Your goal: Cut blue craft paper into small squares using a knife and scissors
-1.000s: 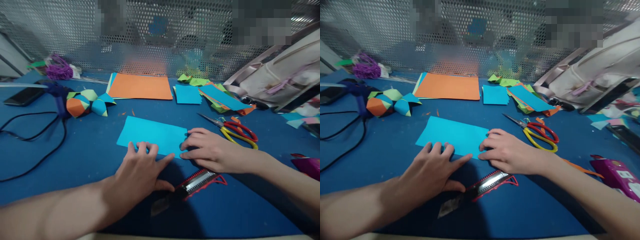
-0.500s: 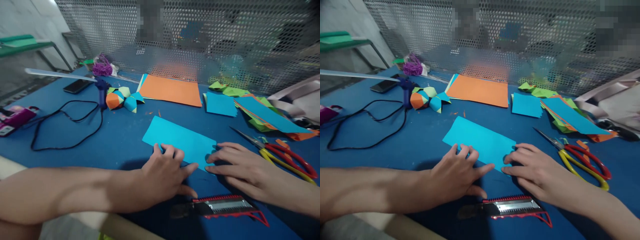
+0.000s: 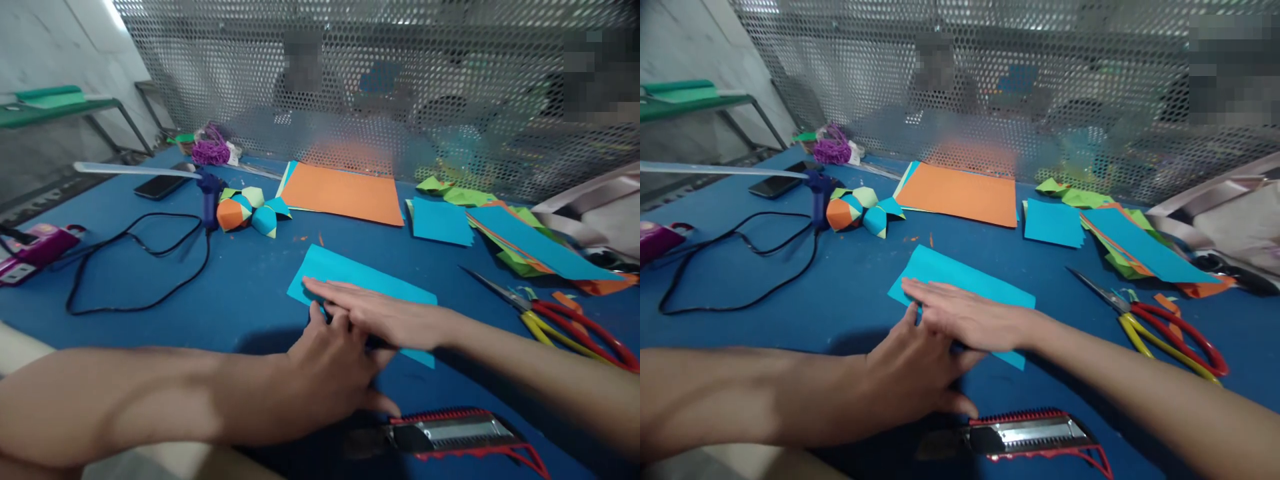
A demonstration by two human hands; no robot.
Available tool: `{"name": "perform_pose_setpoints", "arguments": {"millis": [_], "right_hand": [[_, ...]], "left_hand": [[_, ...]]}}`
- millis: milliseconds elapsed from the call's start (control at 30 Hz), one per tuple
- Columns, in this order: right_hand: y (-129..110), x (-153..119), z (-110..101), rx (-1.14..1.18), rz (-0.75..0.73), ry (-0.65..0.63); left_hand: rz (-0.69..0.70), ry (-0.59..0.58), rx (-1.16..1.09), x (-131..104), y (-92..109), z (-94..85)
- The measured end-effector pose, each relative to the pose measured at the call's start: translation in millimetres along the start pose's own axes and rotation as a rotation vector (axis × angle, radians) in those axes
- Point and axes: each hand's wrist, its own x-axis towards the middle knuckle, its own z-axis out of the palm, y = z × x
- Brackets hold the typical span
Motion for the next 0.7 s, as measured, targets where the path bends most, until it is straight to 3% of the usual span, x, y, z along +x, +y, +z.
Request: {"name": "perform_pose_setpoints", "arguments": {"millis": [200,367,600,700], "right_hand": [[38,18,-13,-0.151,-0.008,-0.021],[55,35,-26,-0.221,0.045,-0.003],[43,30,-27,-0.085,-0.002,0.187],[29,28,-18,-0.082,-0.069,0.126]], "left_hand": [[0.010,0.004,-0.017,0,-2,2.1],[0.007,-0.002,-0.032,-2,-4,0.0],[0.012,0.013,-0.005,0,-6,-2.0],[0.015,-0.021,0.018,1,-7,-5.1]]}}
